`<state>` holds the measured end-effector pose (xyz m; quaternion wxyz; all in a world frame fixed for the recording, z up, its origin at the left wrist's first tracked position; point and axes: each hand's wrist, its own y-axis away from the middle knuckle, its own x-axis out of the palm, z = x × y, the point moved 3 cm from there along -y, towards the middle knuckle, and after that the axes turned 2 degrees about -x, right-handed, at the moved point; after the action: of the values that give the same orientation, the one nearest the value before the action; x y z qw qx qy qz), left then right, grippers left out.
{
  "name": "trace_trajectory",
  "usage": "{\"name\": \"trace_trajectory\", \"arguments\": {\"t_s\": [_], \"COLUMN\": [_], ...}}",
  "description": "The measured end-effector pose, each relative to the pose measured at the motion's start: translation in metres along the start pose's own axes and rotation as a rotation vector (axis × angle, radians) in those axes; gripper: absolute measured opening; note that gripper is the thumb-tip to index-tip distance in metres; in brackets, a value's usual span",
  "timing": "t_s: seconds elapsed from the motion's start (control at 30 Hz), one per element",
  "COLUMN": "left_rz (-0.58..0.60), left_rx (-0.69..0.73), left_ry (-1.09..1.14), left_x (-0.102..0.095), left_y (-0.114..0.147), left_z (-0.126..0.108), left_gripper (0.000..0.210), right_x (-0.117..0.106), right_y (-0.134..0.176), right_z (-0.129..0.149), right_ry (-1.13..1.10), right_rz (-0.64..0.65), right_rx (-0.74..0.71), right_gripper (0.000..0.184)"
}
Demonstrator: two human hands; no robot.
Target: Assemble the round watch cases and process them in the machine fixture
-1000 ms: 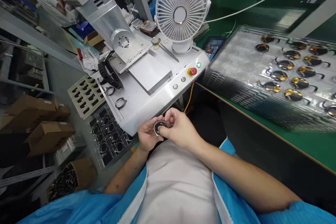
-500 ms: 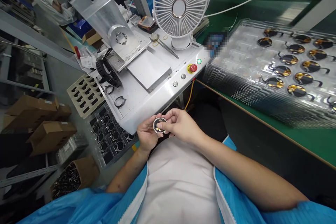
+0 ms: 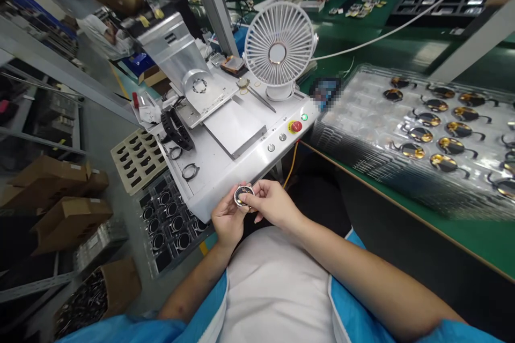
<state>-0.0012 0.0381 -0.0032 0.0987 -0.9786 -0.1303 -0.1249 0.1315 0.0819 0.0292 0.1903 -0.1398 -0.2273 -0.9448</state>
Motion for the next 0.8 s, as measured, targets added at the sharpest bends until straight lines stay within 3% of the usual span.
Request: {"name": "trace_trajectory", "arguments": {"t_s": [0.07, 0.2, 0.3, 0.43, 0.53, 0.63, 0.73, 0.8], "left_rz": [-0.033, 0.065, 0.140, 0.140, 0.127, 0.121, 0.114, 0.127], "left_rx": [-0.026, -0.083, -0.102, -0.072, -0.012, 0.080, 0.134, 0.164], "left_ry": [0.035, 0.088, 0.049, -0.056, -0.167, -0.295, -0.399, -0.433], "left_x": [-0.001, -0.003, -0.003, -0.003, -0.003, -0.004, -0.003, -0.002], "left_y": [-0.006, -0.014, -0.014, -0.011, -0.009, -0.008, -0.010, -0.011], "left_z": [-0.002, -0.011, -0.015, -0.014, -0.013, -0.016, -0.020, -0.021], "left_gripper": [0.045, 0.041, 0.046, 0.059, 0.060, 0.068, 0.075, 0.075], "right_x": [-0.009, -0.047, -0.063, -0.063, -0.056, -0.042, -0.025, -0.018], "right_y": [-0.018, -0.057, -0.080, -0.093, -0.080, -0.049, -0.015, 0.001], "right_z": [0.017, 0.068, 0.097, 0.110, 0.104, 0.085, 0.056, 0.039], "right_ry": [0.110, 0.146, 0.156, 0.202, 0.222, 0.278, 0.364, 0.398], "right_rz": [-0.015, -0.369, -0.459, -0.442, -0.439, -0.280, -0.055, 0.010], "right_rx": [-0.017, -0.194, -0.235, -0.259, -0.311, -0.348, -0.240, -0.186], "right_gripper": [0.054, 0.037, 0.028, 0.031, 0.031, 0.034, 0.040, 0.040]}}
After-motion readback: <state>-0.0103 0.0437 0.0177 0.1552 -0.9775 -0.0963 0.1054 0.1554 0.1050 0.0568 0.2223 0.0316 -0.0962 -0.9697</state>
